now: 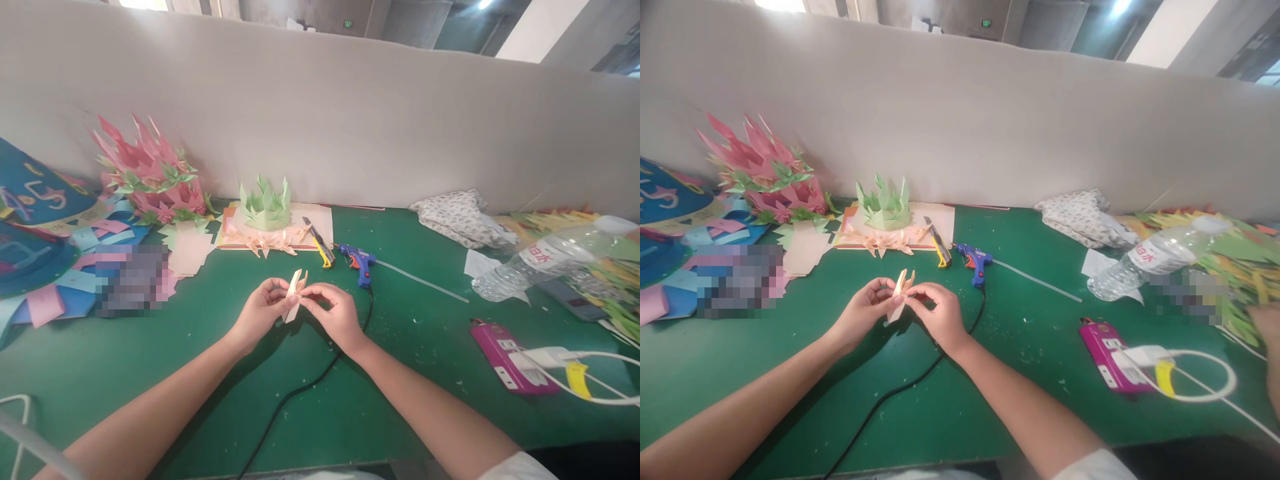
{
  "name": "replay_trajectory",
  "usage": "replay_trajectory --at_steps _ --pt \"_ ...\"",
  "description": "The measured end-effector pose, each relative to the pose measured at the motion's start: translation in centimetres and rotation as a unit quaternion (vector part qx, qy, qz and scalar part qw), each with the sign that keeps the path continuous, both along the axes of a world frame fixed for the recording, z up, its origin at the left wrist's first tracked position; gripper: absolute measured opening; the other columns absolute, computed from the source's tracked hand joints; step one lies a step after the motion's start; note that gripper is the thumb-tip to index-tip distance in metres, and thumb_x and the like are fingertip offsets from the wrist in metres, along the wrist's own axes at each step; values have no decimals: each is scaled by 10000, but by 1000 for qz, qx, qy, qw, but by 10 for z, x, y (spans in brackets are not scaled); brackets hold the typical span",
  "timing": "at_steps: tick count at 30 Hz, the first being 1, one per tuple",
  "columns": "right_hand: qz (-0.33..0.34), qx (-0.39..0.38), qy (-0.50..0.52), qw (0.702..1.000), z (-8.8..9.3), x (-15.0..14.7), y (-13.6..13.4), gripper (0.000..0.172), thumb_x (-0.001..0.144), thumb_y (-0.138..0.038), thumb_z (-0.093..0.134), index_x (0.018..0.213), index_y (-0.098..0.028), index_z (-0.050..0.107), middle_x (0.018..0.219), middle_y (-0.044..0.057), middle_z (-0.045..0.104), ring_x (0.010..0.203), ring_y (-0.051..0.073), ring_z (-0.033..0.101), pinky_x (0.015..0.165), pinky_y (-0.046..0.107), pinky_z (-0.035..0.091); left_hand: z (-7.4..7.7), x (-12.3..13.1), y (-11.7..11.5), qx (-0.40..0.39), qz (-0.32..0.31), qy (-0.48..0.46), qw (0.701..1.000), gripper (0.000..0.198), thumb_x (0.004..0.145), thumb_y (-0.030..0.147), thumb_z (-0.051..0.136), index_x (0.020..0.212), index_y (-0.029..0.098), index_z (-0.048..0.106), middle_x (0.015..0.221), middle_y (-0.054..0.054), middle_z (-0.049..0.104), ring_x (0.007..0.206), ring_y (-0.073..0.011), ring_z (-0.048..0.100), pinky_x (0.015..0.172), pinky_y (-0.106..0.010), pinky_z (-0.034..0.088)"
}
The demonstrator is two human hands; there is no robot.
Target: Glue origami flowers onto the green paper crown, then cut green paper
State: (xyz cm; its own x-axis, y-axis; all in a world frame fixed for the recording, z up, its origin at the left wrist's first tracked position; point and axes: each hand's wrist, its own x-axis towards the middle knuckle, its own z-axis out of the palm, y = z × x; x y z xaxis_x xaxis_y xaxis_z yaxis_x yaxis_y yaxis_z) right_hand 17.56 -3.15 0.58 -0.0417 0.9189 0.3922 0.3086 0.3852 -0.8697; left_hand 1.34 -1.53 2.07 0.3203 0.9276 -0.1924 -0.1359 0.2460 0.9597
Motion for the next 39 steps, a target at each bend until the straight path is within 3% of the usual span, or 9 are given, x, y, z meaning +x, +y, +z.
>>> replay_trajectory --at_steps 5,11,21,24,33,39 --pt "-12 6 -14 1000 1 -1 -1 48 775 -265 623 768 -240 663 826 30 682 746 184 623 706 344 513 -1 1 -1 14 -1 -3 1000 332 665 367 708 849 179 505 730 20 604 586 -76 520 550 -199 386" --pt "-15 13 -33 999 0 0 0 65 779 -256 605 747 -235 657 796 25 676 732 181 615 692 335 498 -3 -1 1 38 -13 26 999 380 673 400 694 942 150 597 859 -53 644 691 -123 561 593 -227 419" --pt "-11 49 -105 993 1 2 1 82 800 -226 561 735 -227 609 747 19 616 719 175 556 698 324 448 -3 -1 1 29 -15 27 999 341 660 382 705 905 163 615 841 -40 636 693 -122 562 614 -228 429" --pt "-24 76 -134 988 3 4 3 56 798 -239 572 837 -236 612 803 29 579 802 193 535 753 341 432 -4 -1 2 27 -12 22 999 353 643 384 717 888 154 606 809 -33 624 671 -116 551 592 -220 419" --pt "-59 140 -253 955 4 14 7 251 807 -373 595 1047 -300 613 966 63 500 904 220 482 822 381 411 -2 -1 2 29 -24 34 999 332 653 396 706 865 152 626 734 -10 611 593 -94 516 562 -221 394" --pt "-65 165 -299 938 9 15 6 177 807 -409 586 921 -283 636 1036 63 498 1016 242 459 904 417 365 -2 -2 2 28 -35 46 998 306 669 392 691 847 152 629 711 -1 605 586 -87 508 566 -217 388"
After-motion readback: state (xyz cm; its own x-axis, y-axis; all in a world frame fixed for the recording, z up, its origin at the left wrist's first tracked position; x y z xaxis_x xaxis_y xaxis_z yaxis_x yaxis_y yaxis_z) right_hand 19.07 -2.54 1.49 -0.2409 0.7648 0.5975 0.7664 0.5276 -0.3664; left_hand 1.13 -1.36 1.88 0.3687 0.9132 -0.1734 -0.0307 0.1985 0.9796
